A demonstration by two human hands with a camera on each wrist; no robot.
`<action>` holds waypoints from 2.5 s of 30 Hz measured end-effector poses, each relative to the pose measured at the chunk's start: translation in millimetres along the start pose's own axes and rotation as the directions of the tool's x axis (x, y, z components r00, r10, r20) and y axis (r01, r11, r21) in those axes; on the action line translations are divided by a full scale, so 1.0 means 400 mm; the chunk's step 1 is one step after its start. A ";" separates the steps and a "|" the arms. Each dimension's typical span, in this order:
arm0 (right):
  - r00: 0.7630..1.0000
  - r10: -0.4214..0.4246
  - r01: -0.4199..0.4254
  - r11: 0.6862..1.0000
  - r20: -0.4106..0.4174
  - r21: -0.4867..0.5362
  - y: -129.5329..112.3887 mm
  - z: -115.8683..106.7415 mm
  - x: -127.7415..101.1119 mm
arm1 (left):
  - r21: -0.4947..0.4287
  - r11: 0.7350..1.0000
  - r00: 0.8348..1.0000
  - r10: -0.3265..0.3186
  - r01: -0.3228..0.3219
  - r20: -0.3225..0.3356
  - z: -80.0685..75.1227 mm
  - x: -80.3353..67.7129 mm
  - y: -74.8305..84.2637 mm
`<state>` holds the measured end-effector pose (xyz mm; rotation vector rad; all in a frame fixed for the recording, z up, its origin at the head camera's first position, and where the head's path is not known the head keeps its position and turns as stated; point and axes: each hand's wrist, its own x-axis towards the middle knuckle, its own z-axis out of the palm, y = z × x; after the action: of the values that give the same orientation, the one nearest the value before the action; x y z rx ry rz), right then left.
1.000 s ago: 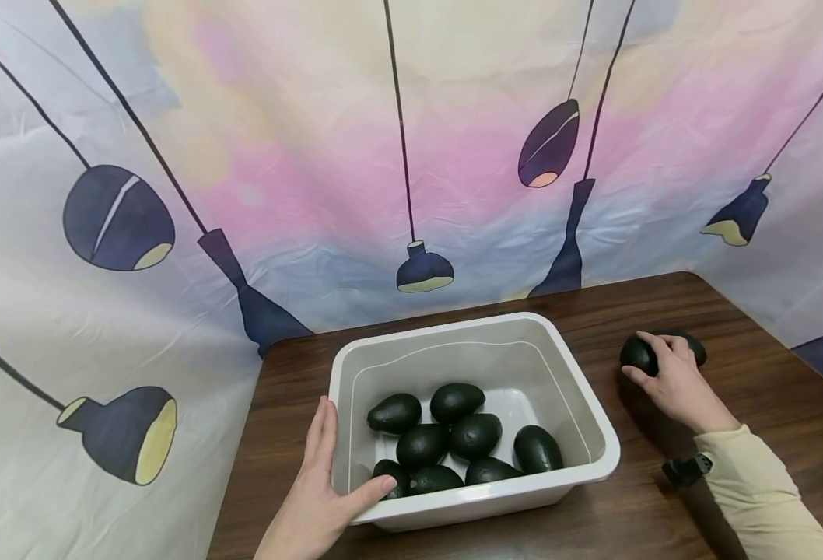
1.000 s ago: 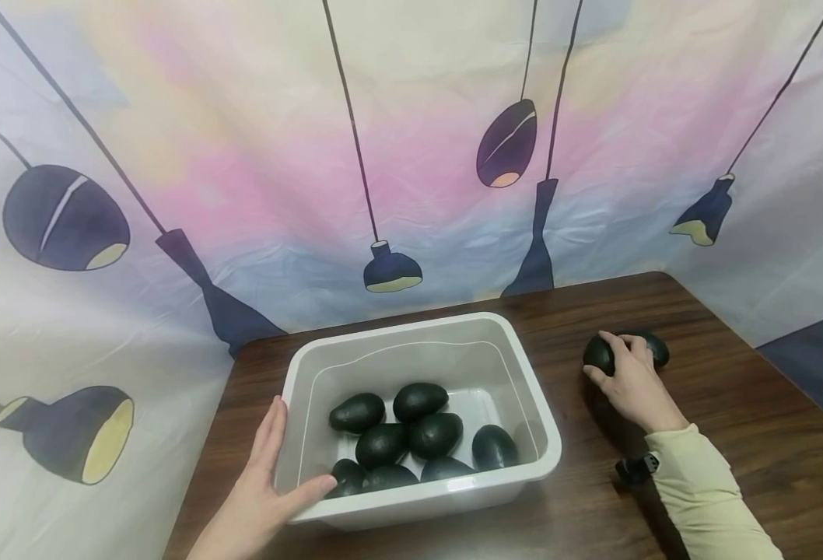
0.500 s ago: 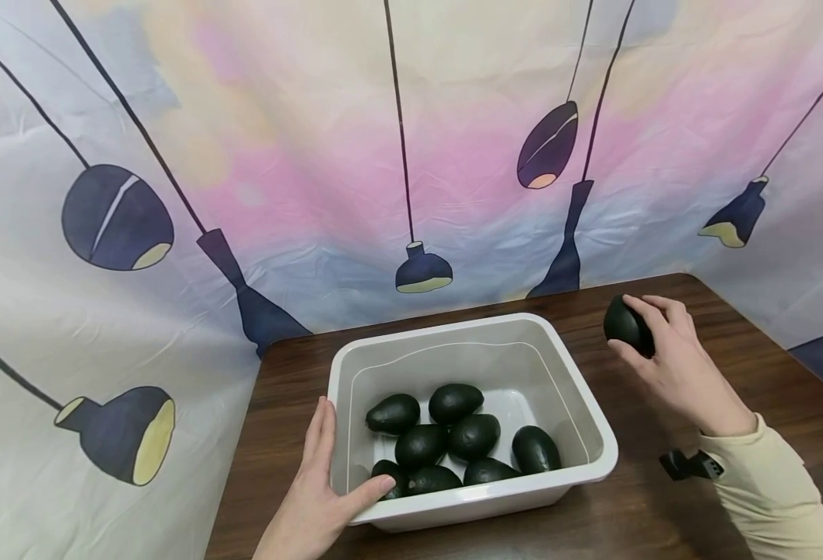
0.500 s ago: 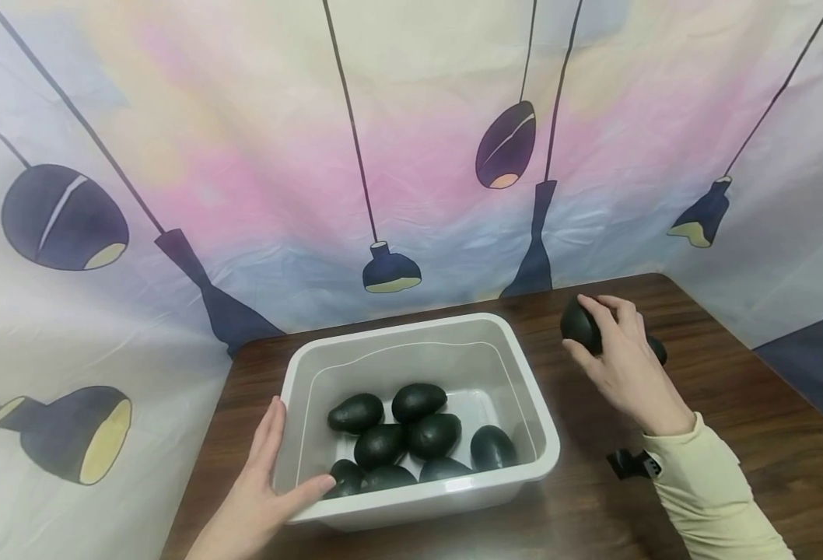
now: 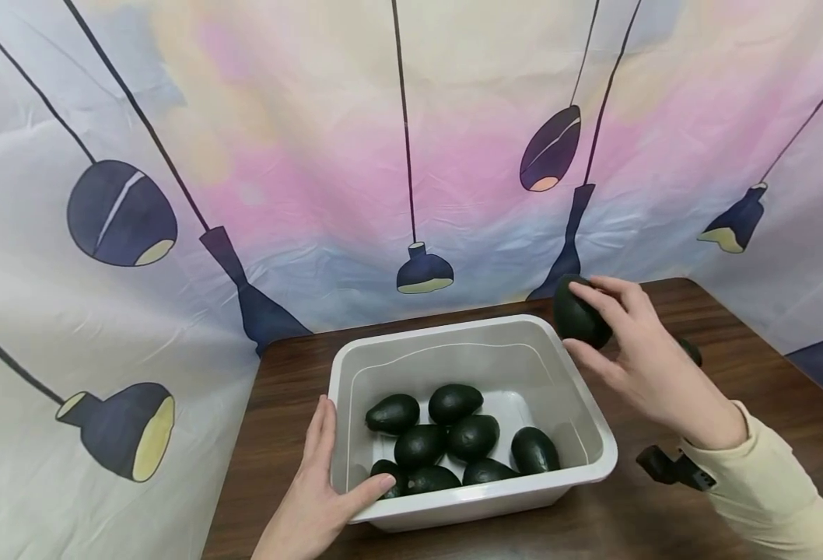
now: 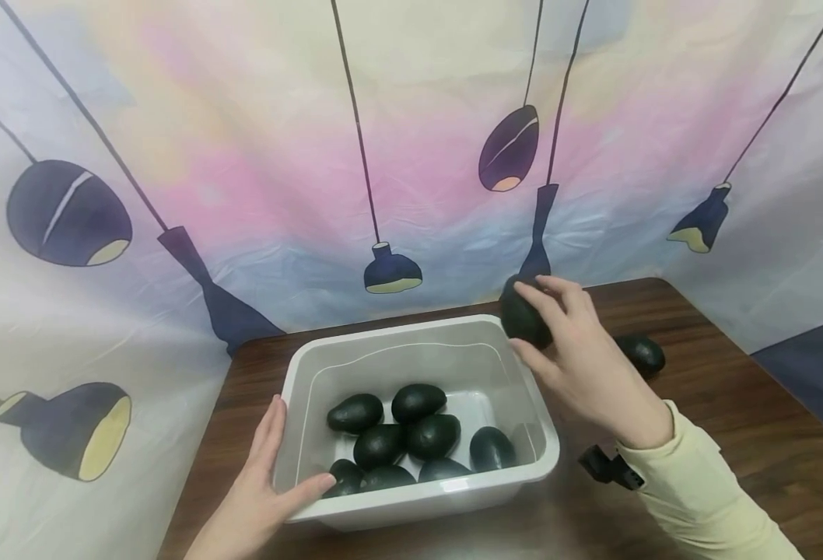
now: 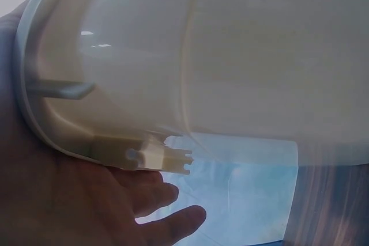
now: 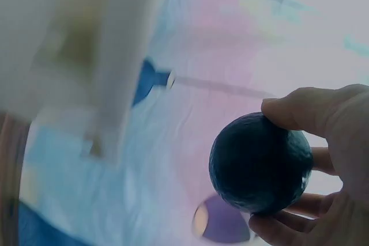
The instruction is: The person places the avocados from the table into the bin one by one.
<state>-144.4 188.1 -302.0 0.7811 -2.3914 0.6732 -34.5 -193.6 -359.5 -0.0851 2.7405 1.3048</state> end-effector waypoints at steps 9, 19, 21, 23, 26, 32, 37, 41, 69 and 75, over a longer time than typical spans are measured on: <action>0.982 -0.185 0.182 0.981 0.041 0.062 -0.112 0.004 0.013 | 0.001 1.000 1.000 0.009 -0.009 -0.004 0.001 0.001 -0.001; 0.946 -0.288 0.275 0.956 0.150 0.099 -0.157 0.053 -0.005 | 0.003 1.000 1.000 0.018 -0.018 -0.008 0.000 0.001 0.000; 0.939 -0.290 0.274 0.956 0.184 0.107 -0.162 0.059 -0.010 | 0.003 1.000 1.000 0.018 -0.018 -0.006 0.000 0.001 0.001; 0.932 -0.302 0.282 0.951 0.200 0.125 -0.167 0.065 -0.014 | 0.002 1.000 1.000 0.010 -0.010 -0.003 -0.001 0.002 0.002; 0.924 -0.318 0.289 0.944 0.212 0.158 -0.175 0.066 -0.021 | 0.001 1.000 1.000 0.003 -0.003 0.001 -0.001 0.002 0.003; 0.927 -0.339 0.311 0.933 0.162 0.179 -0.179 0.050 -0.024 | -0.003 1.000 1.000 0.014 -0.014 0.001 0.000 0.002 0.001; 0.942 -0.314 0.291 0.939 0.118 0.181 -0.158 0.032 -0.025 | -0.008 1.000 1.000 0.020 -0.020 0.000 0.000 0.001 -0.001; 0.959 -0.276 0.263 0.948 0.057 0.178 -0.118 0.013 -0.028 | -0.002 1.000 1.000 0.027 -0.027 -0.003 0.001 0.001 -0.001; 0.805 0.574 -0.571 0.818 0.154 -0.068 0.456 0.068 -0.192 | -0.024 1.000 1.000 0.002 -0.001 0.005 0.001 0.000 0.003; 0.756 0.614 -0.607 0.787 0.225 -0.107 0.497 0.096 -0.229 | -0.025 1.000 1.000 0.009 -0.009 -0.004 0.002 -0.001 0.000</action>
<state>-221.7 340.6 -443.6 0.0298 -2.9049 0.8228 -34.0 -193.1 -360.0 -0.0778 2.7311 1.3432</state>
